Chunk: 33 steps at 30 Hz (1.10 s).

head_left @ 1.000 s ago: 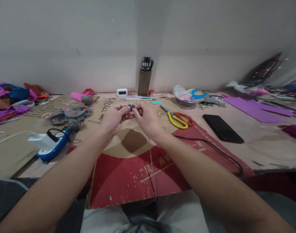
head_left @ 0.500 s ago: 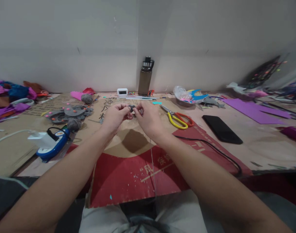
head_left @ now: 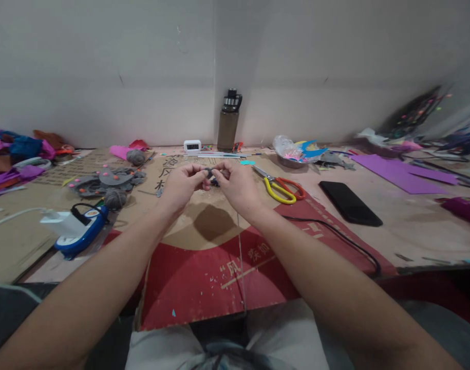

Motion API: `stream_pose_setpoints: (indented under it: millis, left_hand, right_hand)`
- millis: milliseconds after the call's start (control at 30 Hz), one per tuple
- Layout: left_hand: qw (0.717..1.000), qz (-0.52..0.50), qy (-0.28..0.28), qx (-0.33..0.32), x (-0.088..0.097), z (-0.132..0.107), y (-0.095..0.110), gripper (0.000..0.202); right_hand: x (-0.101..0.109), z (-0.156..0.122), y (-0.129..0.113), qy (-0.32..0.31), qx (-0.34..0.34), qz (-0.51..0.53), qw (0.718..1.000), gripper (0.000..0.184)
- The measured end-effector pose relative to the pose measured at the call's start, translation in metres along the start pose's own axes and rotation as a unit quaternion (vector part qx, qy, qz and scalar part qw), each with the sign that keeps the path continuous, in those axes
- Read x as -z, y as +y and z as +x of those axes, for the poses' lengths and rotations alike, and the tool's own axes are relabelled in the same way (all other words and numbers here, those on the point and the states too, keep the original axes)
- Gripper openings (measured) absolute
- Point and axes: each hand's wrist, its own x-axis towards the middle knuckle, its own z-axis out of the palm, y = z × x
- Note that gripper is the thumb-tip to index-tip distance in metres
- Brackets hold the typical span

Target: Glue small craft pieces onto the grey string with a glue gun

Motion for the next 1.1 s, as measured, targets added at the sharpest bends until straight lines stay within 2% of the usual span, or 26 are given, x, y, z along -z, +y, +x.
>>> stream_pose_setpoints:
  millis: [167,300,533,600,700,867,1100]
  left_hand:
    - [0.995,-0.071,-0.042,0.049,0.003,0.0,0.005,0.011]
    - [0.996,-0.051,-0.053,0.057,0.007,0.0,0.007,0.013]
    - [0.992,0.106,-0.063,0.026,0.008,-0.001,0.01,0.012]
    - [0.985,0.167,-0.048,0.013,0.007,-0.003,0.014,0.008]
    - [0.974,0.226,-0.013,-0.027,0.006,-0.004,0.017,0.012]
    - [0.981,0.194,-0.013,-0.019,0.011,0.001,0.007,0.011]
    - [0.984,0.177,-0.027,-0.01,0.01,0.0,0.006,0.015]
  right_hand:
    - [0.002,0.003,0.004,-0.001,-0.027,0.023,0.999,0.015]
    - [0.005,0.003,0.003,-0.013,-0.018,0.0,1.0,0.012]
    - [0.007,0.0,-0.002,-0.059,0.029,-0.08,0.995,0.01]
    - [0.007,0.0,-0.002,-0.063,0.048,-0.083,0.993,0.01]
    - [0.007,0.0,0.0,-0.073,0.05,-0.047,0.995,0.014]
    - [0.006,0.001,0.006,-0.08,0.028,0.022,0.996,0.016]
    - [0.007,0.002,0.007,-0.07,0.006,0.031,0.997,0.016]
